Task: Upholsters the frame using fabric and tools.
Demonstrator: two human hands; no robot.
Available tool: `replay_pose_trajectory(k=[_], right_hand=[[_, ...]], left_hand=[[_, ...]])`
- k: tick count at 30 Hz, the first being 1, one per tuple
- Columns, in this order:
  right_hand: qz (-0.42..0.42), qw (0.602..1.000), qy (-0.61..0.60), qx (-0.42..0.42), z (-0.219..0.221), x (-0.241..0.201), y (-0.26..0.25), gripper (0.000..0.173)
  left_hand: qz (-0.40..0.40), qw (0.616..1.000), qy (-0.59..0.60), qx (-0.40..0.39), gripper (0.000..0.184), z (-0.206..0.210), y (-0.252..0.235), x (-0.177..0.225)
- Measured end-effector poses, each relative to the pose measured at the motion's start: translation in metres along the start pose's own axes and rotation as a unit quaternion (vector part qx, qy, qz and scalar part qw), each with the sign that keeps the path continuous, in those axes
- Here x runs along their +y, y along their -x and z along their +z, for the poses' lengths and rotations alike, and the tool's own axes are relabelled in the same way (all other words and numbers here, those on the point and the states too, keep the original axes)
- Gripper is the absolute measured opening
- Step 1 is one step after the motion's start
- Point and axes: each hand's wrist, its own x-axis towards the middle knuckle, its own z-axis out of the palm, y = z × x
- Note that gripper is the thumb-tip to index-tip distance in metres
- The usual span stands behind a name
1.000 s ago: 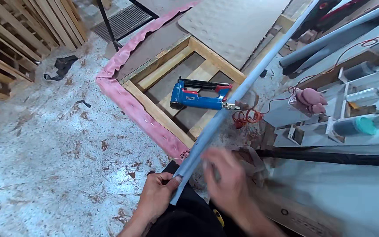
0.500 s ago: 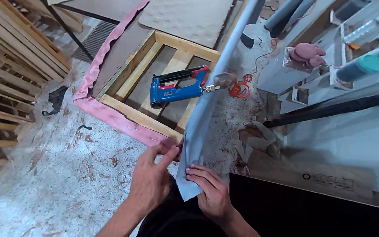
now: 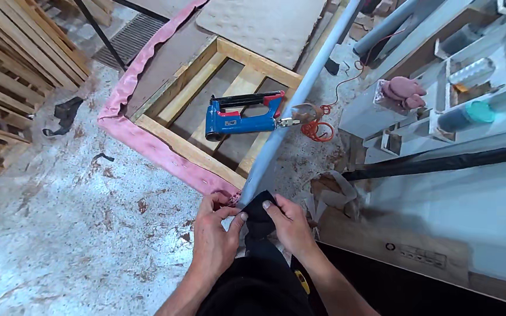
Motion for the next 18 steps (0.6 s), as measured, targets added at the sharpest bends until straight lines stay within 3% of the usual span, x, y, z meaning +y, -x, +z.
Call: replay_pose_trajectory(k=[3,7,11,15,18], right_hand=[[0.001,0.999,0.024,-0.028,0.006,-0.004,-0.019,0.028],[-0.103,0.989,0.015,-0.102,0.007,0.005,-0.03,0.026],[-0.145,0.968,-0.078,-0.191,0.001,0.002,-0.036,0.024],[-0.13,0.972,-0.086,-0.178,-0.007,-0.016,-0.031,0.011],[-0.111,0.98,-0.059,-0.157,-0.006,-0.02,-0.029,0.011]], left_hand=[[-0.105,0.994,0.007,0.017,0.021,0.015,-0.009,-0.002],[-0.166,0.984,-0.01,0.057,0.016,0.014,-0.004,0.016],[-0.187,0.978,-0.016,0.087,0.012,0.009,0.004,0.042],[-0.177,0.978,0.032,0.106,0.008,0.013,0.014,0.034],[-0.111,0.99,0.037,0.075,0.019,-0.006,0.021,0.031]])
